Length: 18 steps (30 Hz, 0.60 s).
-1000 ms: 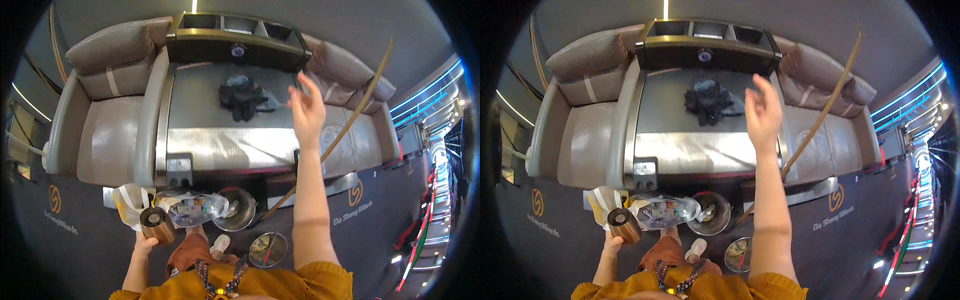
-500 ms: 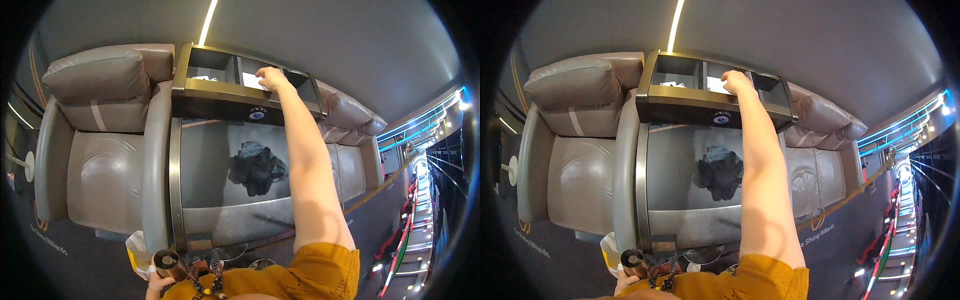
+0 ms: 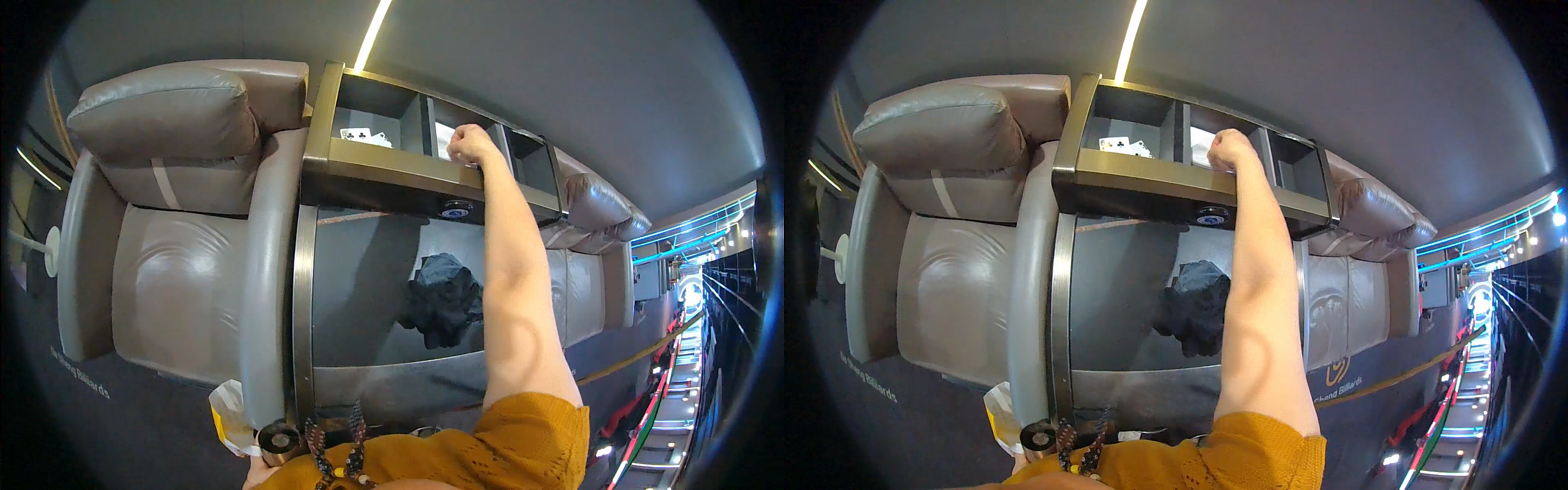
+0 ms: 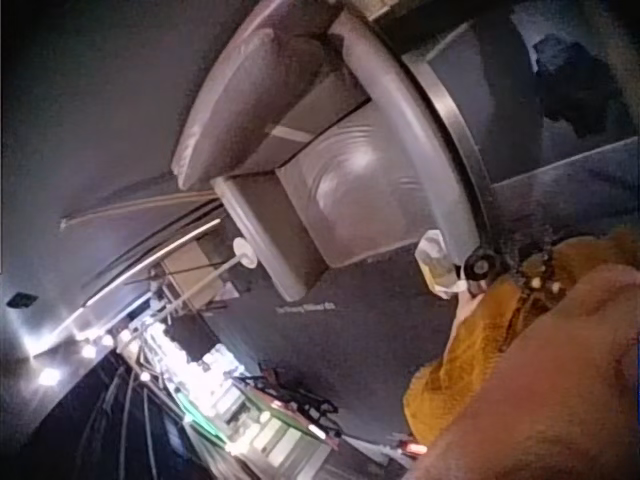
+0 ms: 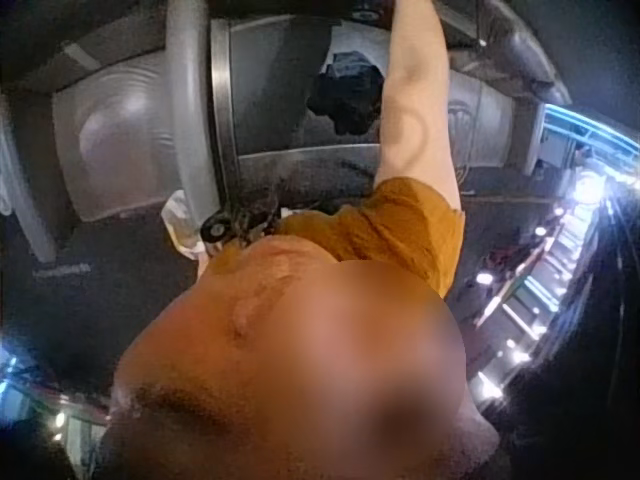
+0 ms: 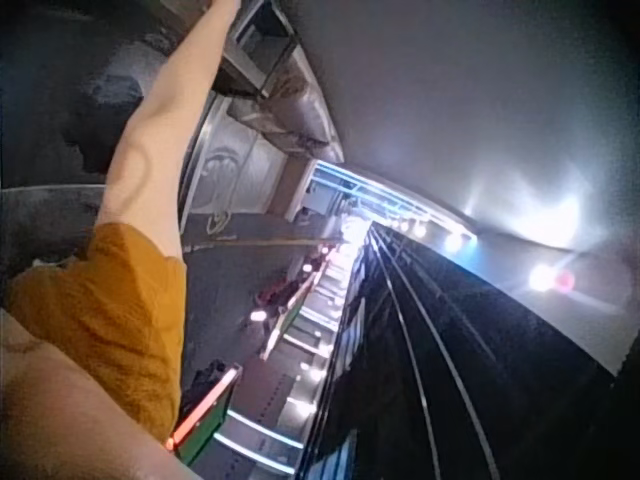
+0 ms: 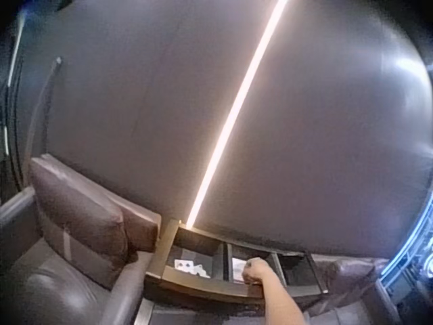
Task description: The person cleans a table and surrounding area using a cloth and by hand, collecting items such as bottles and trash into a bag and bucket.
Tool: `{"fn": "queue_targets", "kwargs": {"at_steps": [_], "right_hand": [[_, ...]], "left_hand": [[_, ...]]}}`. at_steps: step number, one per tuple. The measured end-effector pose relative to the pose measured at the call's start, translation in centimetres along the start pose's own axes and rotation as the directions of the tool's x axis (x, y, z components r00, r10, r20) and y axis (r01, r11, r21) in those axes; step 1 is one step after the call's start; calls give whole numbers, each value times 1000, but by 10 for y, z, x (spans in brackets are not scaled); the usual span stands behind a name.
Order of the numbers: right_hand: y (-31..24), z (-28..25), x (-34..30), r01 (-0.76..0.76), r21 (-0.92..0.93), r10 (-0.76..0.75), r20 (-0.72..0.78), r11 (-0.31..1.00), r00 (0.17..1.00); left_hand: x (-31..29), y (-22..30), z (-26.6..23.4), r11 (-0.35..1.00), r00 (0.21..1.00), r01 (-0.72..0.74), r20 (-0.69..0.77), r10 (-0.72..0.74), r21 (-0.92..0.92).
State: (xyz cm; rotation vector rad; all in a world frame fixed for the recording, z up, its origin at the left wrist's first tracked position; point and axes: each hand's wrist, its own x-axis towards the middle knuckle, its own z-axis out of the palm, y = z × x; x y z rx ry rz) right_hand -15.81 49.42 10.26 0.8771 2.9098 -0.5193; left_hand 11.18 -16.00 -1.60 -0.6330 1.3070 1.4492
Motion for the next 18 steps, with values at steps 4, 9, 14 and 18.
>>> {"fn": "queue_targets", "kwargs": {"at_steps": [4,9,14,18], "right_hand": [[3,-33,-20,45,175,-30,-86,984,996],[44,-73,-43,327,180,-216,-455,928,864],[16,-103,-122,326,438,-34,-555,838,831],[3,-55,-219,523,564,-6,-676,640,737]], "left_hand": [[-9,-7,-1,1000,1000,7,-12,-7,-11],[-8,-11,7,1000,999,-26,39,26,8],[7,-21,16,955,948,-288,118,296,-76],[8,-33,27,907,897,-414,203,392,79]]}}
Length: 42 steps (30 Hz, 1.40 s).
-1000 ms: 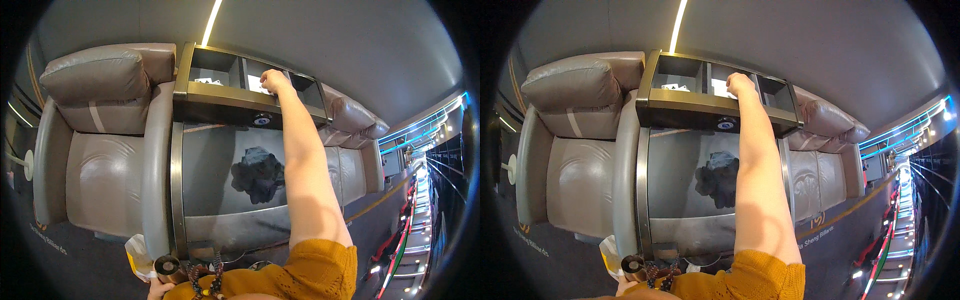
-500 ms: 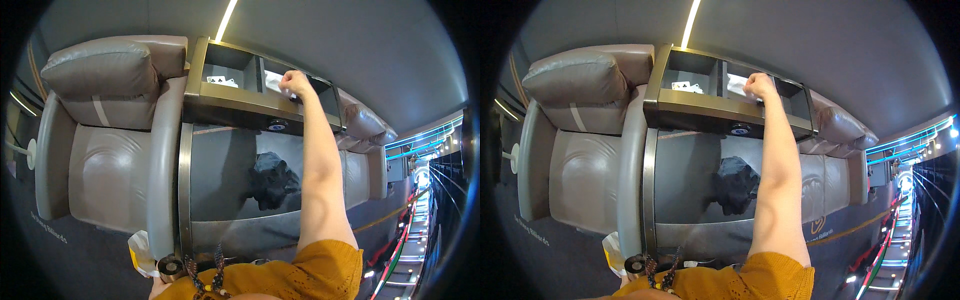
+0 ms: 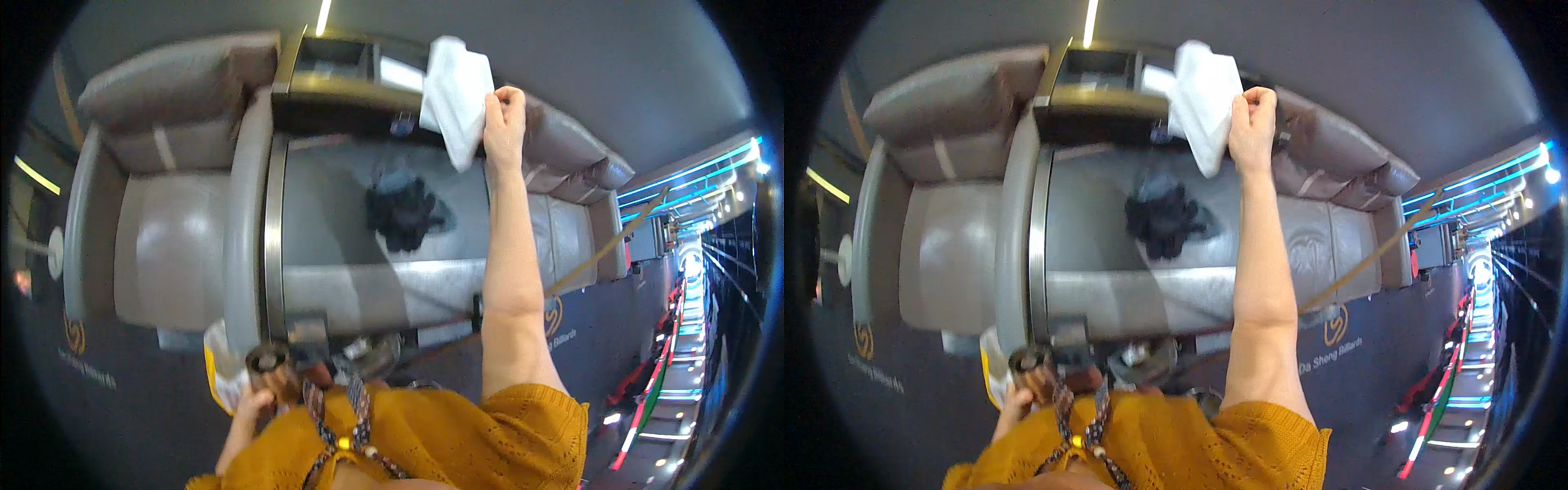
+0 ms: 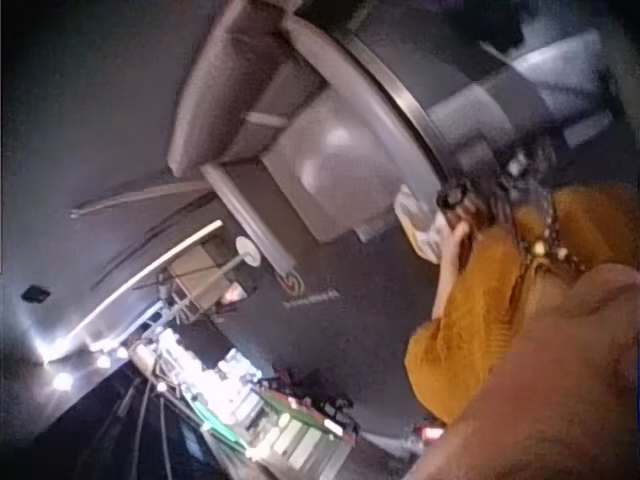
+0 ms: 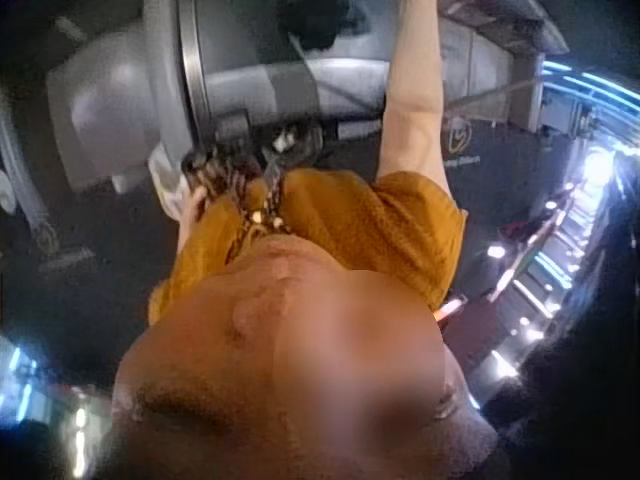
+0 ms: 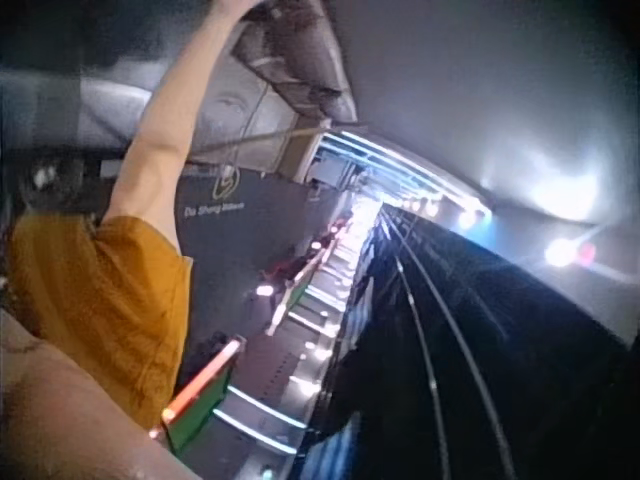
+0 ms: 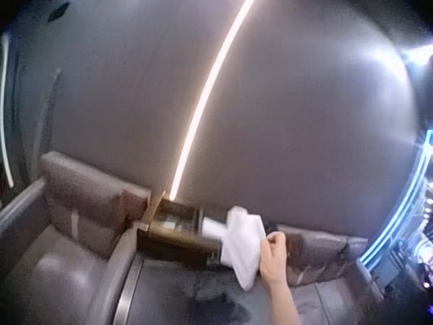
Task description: The person cleans a table and surrounding area using a cloth and by hand, collecting items such as bottles and trash into a bag and bucket.
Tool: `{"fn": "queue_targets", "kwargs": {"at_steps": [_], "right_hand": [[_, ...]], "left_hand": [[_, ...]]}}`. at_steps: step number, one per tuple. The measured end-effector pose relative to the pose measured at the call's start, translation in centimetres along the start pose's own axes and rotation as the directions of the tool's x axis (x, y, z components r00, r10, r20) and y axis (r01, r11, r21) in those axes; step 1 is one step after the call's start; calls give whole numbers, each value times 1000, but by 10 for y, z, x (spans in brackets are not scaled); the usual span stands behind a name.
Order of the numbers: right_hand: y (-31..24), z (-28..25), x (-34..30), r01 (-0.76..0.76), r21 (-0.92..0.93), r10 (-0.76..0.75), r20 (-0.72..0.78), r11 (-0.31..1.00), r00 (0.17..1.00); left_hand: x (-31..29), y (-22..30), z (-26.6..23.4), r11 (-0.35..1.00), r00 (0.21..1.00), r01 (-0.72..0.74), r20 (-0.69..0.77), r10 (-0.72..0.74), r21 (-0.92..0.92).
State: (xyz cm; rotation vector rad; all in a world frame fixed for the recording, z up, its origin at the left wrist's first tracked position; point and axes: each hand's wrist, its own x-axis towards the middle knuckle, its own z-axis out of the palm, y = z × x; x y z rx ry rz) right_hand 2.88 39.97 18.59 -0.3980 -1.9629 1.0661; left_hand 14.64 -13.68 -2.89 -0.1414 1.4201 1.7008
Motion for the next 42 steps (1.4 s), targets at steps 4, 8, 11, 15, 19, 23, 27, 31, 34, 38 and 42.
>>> {"fn": "queue_targets", "kwargs": {"at_steps": [4,8,11,15,19,23,27,31,34,38,42], "right_hand": [[-27,-9,-140,43,-69,-33,148,997,988],[-34,-57,-262,-518,45,464,383,854,799],[-68,-49,-301,-577,260,370,553,774,747],[-79,-61,-348,-375,21,338,390,927,857],[-85,-73,-374,-173,-169,220,325,970,920],[-95,-83,-391,-234,-147,268,295,961,917],[-111,-82,-407,-307,84,221,523,948,823],[-118,-82,-412,-332,45,241,600,942,763],[-124,-81,-413,-345,-4,279,595,939,754],[-127,-71,-420,-380,39,316,481,924,818],[-130,-60,-427,-387,40,352,337,921,873]], "left_hand": [[0,-8,54,980,980,-133,171,107,149],[-2,3,113,825,865,-475,335,373,308],[-7,13,108,775,839,-534,327,436,337],[-44,39,133,849,875,-450,328,356,278],[-41,35,122,842,773,-507,530,348,187],[-33,28,135,886,686,-446,686,245,130],[-23,36,159,857,569,-455,819,72,241],[-23,32,159,977,491,-77,860,-136,198],[-25,24,153,971,548,110,802,-238,214],[-10,22,144,974,542,106,810,-224,198],[0,24,140,971,491,131,839,-237,198]]}}
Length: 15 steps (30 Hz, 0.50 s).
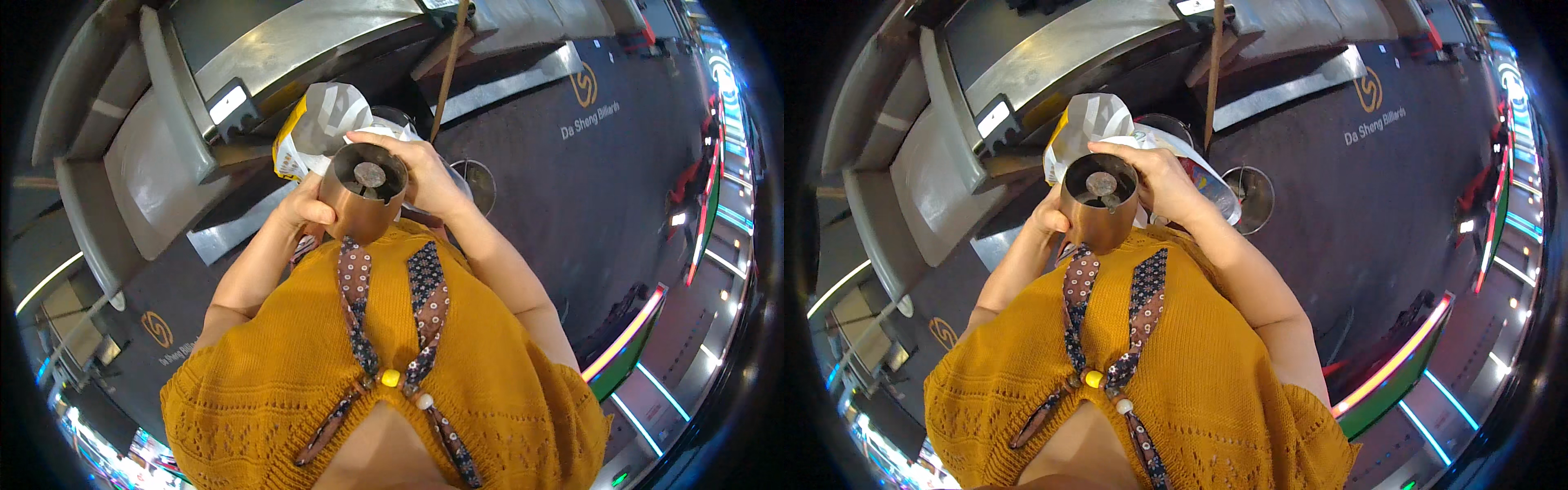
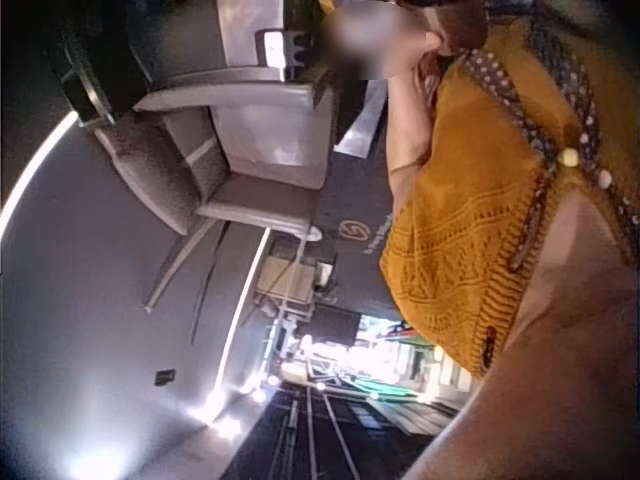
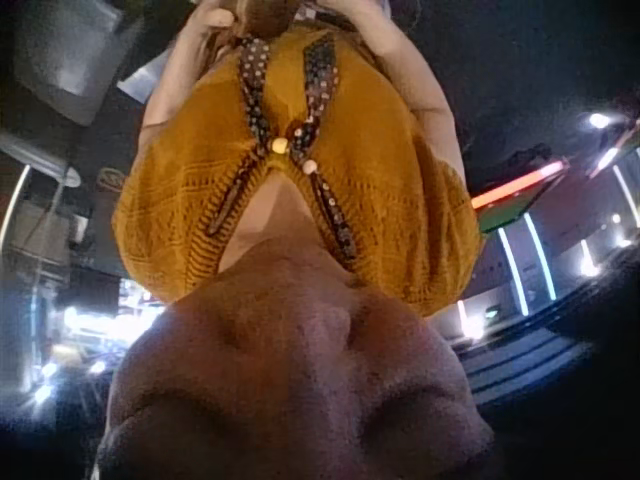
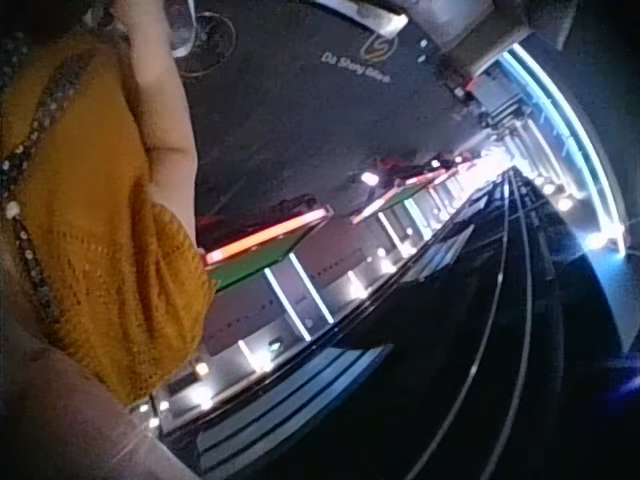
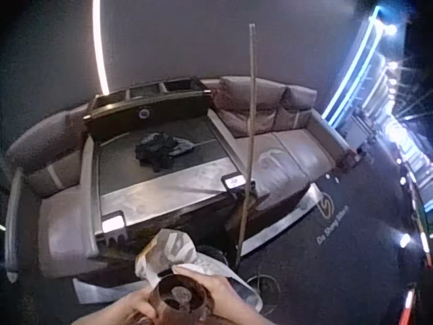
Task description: The person cleans a table and surrounding area using a cloth and by hand, collecting items such as bottles and trash into a bag and bucket.
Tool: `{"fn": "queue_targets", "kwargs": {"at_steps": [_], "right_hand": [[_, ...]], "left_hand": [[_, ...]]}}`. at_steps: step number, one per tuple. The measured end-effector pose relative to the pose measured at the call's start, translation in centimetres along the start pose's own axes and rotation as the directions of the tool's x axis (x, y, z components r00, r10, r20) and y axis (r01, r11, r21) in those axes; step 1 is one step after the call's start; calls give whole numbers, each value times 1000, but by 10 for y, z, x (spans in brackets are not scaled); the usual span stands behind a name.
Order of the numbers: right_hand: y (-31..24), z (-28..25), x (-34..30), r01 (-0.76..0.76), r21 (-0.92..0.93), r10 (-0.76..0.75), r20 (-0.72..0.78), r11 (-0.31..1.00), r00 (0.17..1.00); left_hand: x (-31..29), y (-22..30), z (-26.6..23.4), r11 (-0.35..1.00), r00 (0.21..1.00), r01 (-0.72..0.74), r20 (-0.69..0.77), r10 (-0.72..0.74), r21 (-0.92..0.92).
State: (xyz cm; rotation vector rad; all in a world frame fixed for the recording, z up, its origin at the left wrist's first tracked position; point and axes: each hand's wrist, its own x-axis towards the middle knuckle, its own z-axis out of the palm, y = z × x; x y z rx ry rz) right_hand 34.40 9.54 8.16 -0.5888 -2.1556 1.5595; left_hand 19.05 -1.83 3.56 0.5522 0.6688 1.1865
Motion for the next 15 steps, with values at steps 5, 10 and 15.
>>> {"fn": "queue_targets", "kwargs": {"at_steps": [5,10,15], "right_hand": [[13,29,-20,-35,53,42,-147,998,988],[19,58,-34,-83,107,99,-158,991,983],[30,76,-37,36,98,-6,-290,995,957]], "left_hand": [[-14,-3,-1,997,995,78,-62,-79,-26],[-43,-1,-13,989,989,132,-71,-127,66],[-48,-1,-18,981,986,155,-73,-147,115]]}}
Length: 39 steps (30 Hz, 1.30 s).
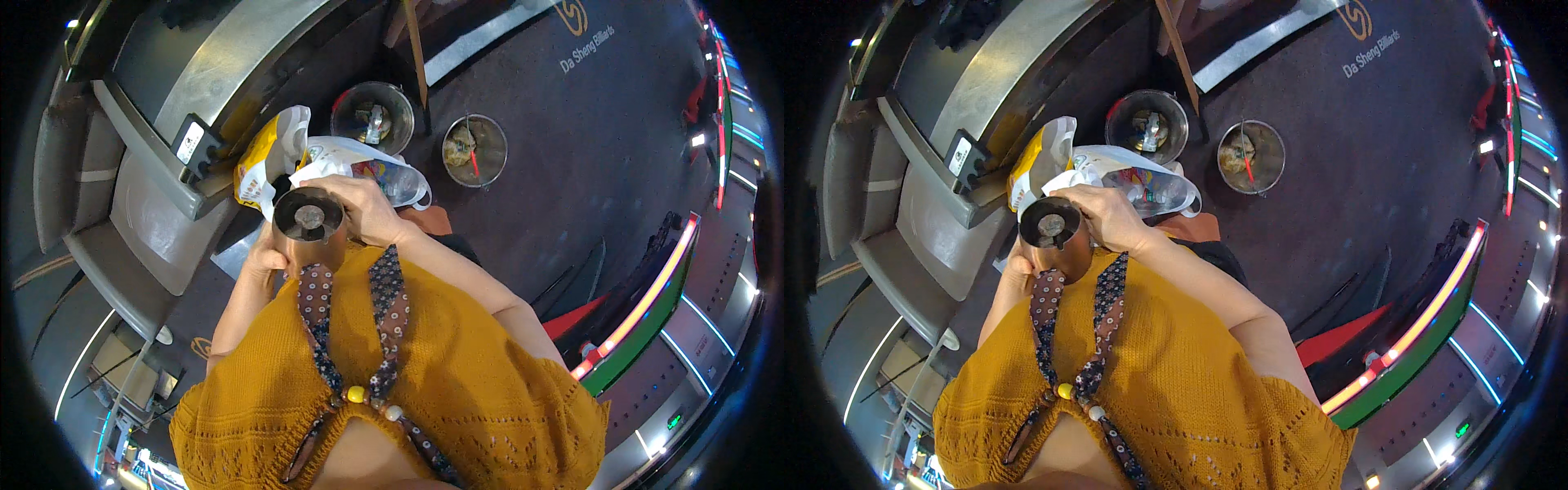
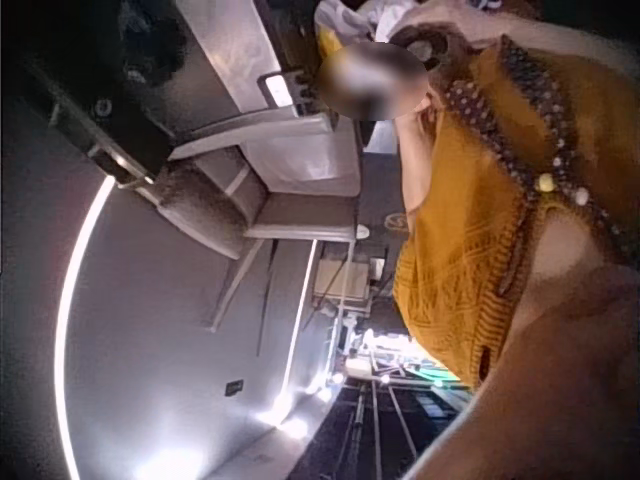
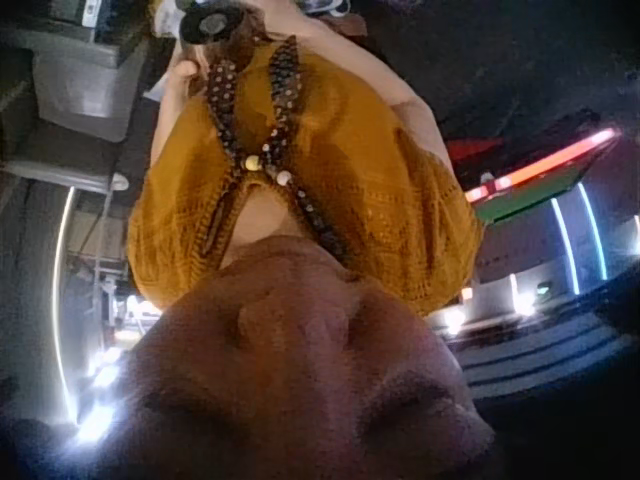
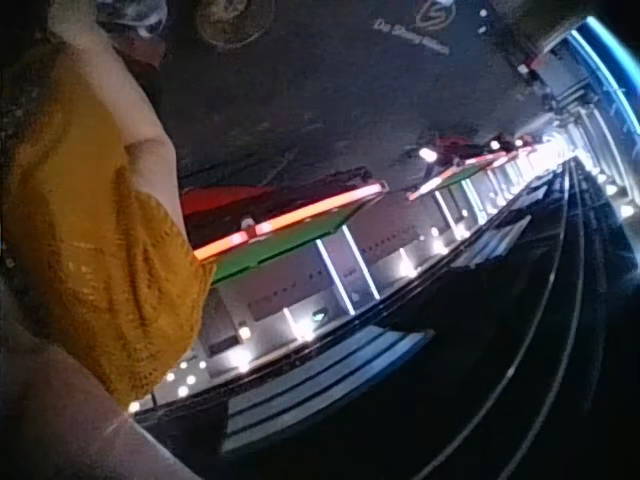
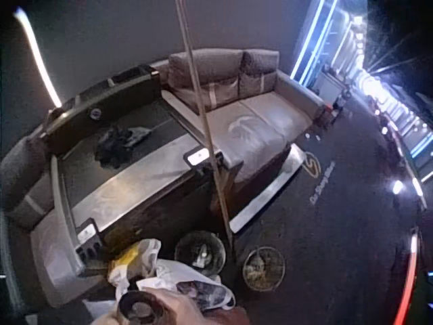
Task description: The person cleans a table and surrounding area using a cloth and by hand, collecting items such as bottles and trash into a bag and bucket.
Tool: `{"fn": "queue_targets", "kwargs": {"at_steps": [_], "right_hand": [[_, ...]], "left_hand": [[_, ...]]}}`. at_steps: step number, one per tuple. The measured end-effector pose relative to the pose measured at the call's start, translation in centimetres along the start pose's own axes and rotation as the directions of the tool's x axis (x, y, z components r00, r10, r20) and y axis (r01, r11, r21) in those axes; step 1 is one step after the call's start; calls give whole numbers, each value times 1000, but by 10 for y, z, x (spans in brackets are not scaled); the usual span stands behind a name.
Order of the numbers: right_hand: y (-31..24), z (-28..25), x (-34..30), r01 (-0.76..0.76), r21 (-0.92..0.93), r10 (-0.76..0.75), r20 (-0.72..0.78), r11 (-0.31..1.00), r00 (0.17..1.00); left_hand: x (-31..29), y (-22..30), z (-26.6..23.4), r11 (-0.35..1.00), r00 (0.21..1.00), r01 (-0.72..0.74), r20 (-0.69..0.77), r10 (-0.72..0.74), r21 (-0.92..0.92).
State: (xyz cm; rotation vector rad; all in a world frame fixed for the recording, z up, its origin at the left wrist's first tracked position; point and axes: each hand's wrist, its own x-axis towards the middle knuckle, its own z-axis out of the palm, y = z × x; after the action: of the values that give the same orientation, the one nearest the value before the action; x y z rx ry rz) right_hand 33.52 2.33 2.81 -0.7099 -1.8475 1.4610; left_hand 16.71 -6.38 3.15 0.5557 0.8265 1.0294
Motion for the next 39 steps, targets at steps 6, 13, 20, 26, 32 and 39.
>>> {"fn": "queue_targets", "kwargs": {"at_steps": [6,13,20,26,32,39], "right_hand": [[-9,-5,-2,35,23,-34,-19,999,999],[-9,-17,-7,139,-55,-138,29,989,990],[-12,-27,-9,326,-260,-334,12,909,942],[-11,-31,-17,254,-351,-301,-87,901,950],[-5,-29,-18,163,-221,-197,-139,961,971],[-13,-41,-14,92,-154,-116,-156,984,981]], "left_hand": [[-6,6,7,999,1000,-2,-17,2,35],[-17,0,-2,999,1000,21,-20,-21,-24],[-9,-1,-3,998,996,2,88,4,-62],[0,-2,1,997,994,27,111,-18,-78],[10,-2,2,993,990,45,138,-30,-110],[27,-6,10,976,991,80,122,-56,-204]]}}
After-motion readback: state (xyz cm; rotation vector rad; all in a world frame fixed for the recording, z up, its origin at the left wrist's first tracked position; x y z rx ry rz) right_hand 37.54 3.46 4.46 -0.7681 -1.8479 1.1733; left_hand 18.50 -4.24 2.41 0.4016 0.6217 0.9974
